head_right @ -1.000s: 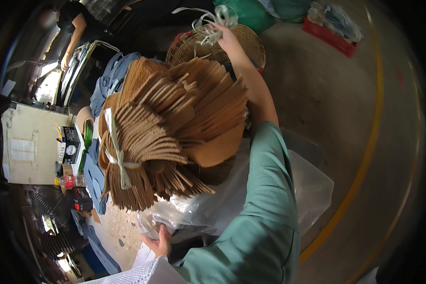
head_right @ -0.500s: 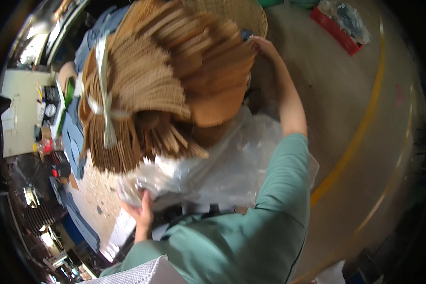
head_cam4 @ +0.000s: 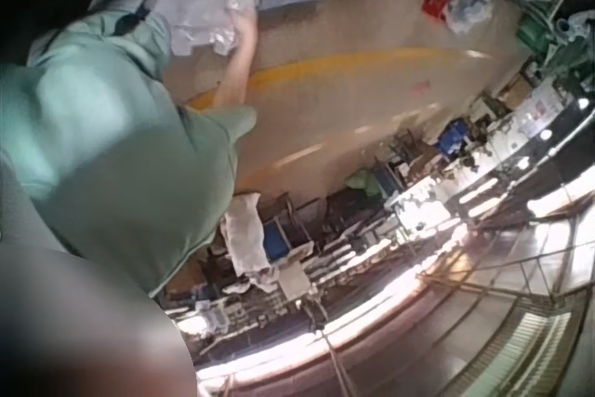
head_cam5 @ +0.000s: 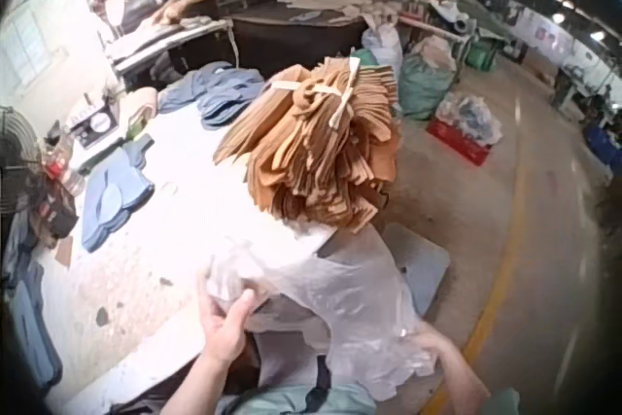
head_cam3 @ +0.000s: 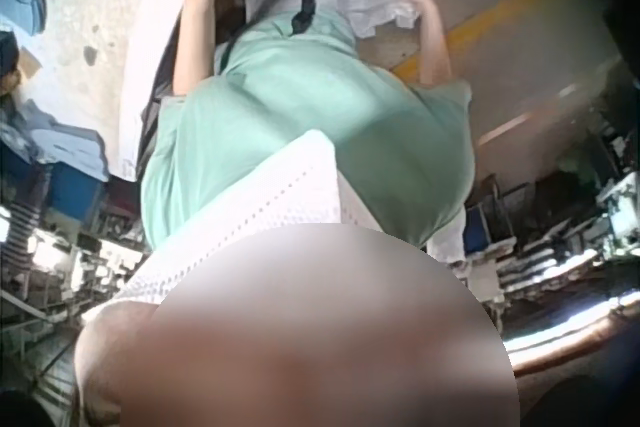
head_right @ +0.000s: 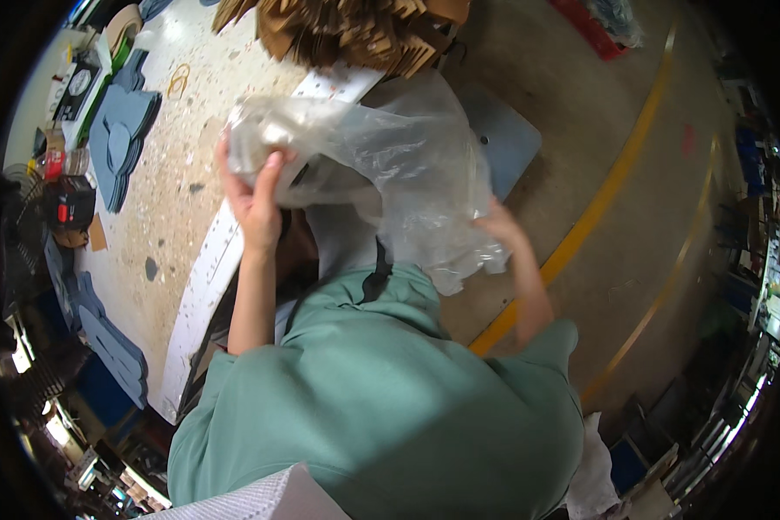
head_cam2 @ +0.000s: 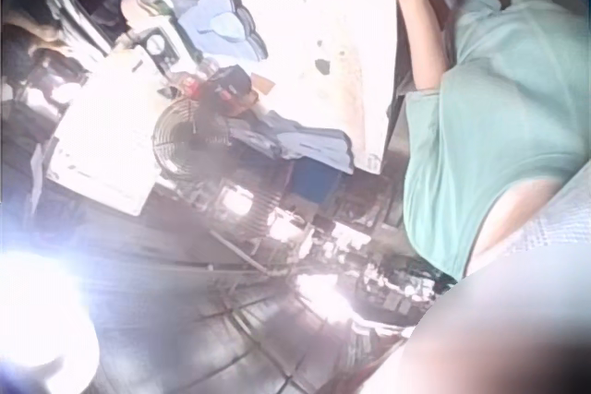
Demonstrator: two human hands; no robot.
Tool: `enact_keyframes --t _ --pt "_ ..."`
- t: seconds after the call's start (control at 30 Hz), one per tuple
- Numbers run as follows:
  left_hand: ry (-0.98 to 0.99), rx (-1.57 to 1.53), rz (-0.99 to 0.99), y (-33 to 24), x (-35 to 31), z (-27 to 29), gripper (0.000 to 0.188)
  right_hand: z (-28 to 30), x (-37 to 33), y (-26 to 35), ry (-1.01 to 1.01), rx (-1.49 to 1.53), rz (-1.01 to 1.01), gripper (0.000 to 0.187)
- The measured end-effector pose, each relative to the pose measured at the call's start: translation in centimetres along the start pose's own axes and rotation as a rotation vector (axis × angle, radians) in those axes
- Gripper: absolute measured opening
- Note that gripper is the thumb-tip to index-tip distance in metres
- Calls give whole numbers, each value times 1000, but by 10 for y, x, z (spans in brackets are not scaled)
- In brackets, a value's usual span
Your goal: The person folds brown cardboard pieces in half, stacks them, and ties the stacks with rubber bands. They then place the tied bundles into a clear plastic bag on the table.
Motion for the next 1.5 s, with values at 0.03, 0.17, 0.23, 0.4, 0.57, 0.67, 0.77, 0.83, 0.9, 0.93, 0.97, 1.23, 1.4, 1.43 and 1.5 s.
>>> enact_keyframes --t 0.03,0.17,0.23,0.4,0.57,0.67,0.77,0.83,0.9,0.93,0.97,1.23,1.4,1.43,1.5 --pt "150 60 4 1 -6 -8 67 -42 -4 -14 105 269 -79 88" --pt "709 467 -574 8 -26 -53 99 -112 7 6 223 705 -133 56" --pt "851 583 -556 30 -37 -69 116 -102 14 40 282 680 -151 54" --pt "1023 783 64 131 -44 -51 77 -54 9 116 225 494 -94 51" --pt "502 969 240 179 -22 -16 59 -33 -20 160 -262 -35 575 109" --pt "774 1031 526 181 -19 -17 61 -108 -3 148 -68 -575 883 107" --pt "632 975 529 165 -19 -5 65 -176 60 136 35 -392 866 86" --pt "413 904 511 151 -23 19 68 -188 91 123 -94 -370 725 80" --pt "245 918 473 133 -33 42 71 -191 129 123 -201 -488 556 76" --pt "244 877 495 125 -42 50 72 -182 143 119 -191 -684 320 72" --pt "214 937 374 114 -49 53 74 -175 155 119 -161 -753 194 69" --pt "651 308 55 117 -52 -21 110 -150 152 112 687 -38 -343 31" --pt "585 786 -177 156 -10 -27 77 -128 83 140 368 736 82 22" --pt "581 741 -101 163 -6 -22 75 -119 67 148 129 757 218 47" --pt "576 356 263 179 -7 -19 69 -108 23 161 -120 234 481 75"
Point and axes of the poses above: each hand's wrist, its own x-axis towards the middle knuckle, its own z-axis out of the back of the hand, y = z × x, the point moved 3 cm from there along x, towards the middle knuckle, and after that the axes turned 8 degrees about x, right-handed, at the moved point
